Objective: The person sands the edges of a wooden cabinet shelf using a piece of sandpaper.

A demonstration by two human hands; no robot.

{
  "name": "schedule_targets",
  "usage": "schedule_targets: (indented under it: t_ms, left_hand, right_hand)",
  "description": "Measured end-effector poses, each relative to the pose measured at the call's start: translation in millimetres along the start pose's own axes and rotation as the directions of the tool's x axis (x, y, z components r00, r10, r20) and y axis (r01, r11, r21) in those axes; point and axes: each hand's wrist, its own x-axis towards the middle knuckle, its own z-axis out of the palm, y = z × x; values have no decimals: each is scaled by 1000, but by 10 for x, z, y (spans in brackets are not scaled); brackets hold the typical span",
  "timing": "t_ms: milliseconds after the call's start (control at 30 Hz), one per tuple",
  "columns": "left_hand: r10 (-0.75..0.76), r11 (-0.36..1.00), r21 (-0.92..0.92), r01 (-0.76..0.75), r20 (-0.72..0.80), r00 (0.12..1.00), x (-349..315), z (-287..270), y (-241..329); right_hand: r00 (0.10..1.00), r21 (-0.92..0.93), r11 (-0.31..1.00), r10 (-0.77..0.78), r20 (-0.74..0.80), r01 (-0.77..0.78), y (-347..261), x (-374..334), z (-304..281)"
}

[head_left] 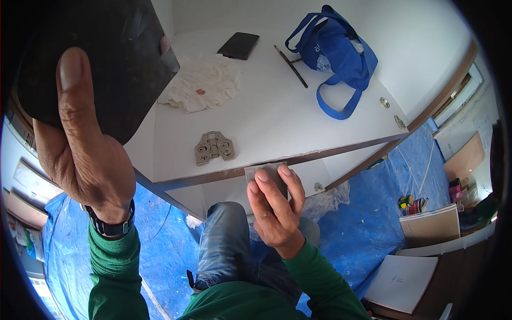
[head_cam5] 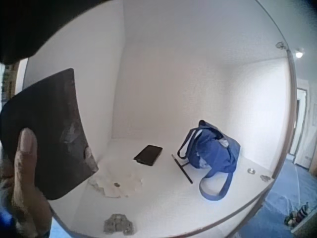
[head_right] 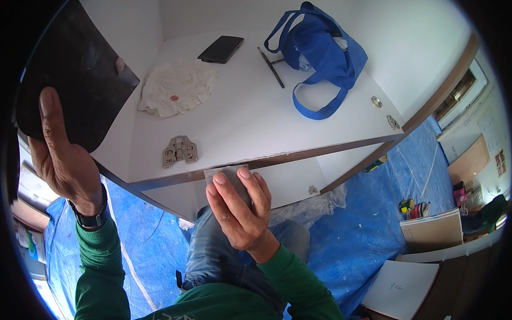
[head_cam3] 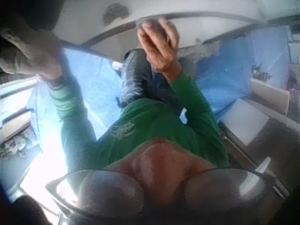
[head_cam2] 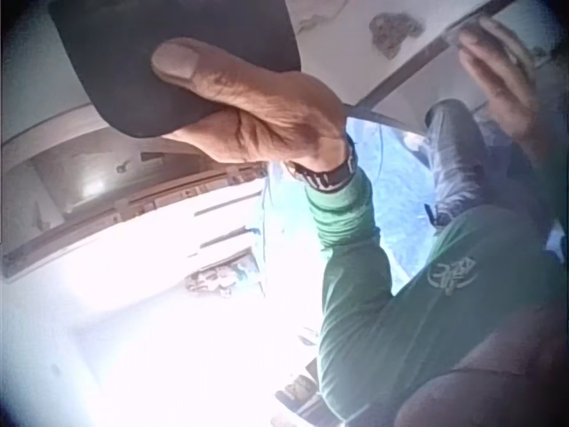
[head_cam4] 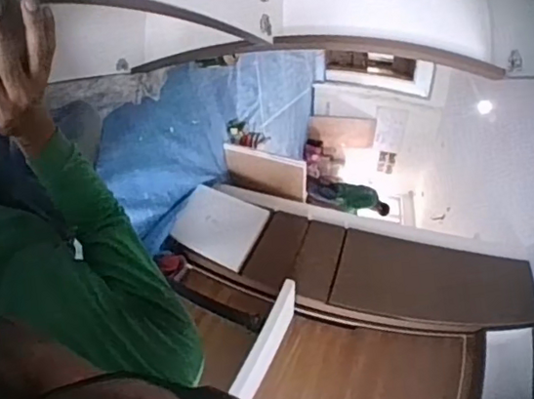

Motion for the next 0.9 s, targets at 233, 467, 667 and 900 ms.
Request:
schedule_targets:
  t_ms: [233, 467, 667, 900]
  left_hand:
    - [51, 966, -255, -53, -12, 999, -23, 44, -49]
    - [-52, 946, -323, 40, -28, 998, -50, 86, -26]
    - [62, 990, -125, -66, -35, 997, -7, 47, -25]
    - [46, 997, 60, -44, -26, 999, -63, -111, -233]
  right_hand:
    - [999, 41, 999, 24, 25, -25, -58, -17, -36]
    - [998, 16, 998, 56, 25, -56, -52, -17, -32]
    - [1000, 4, 1000, 15, 17, -15, -76, 52, 20]
    - [1000, 12, 1000, 15, 10, -15, -143, 73, 44]
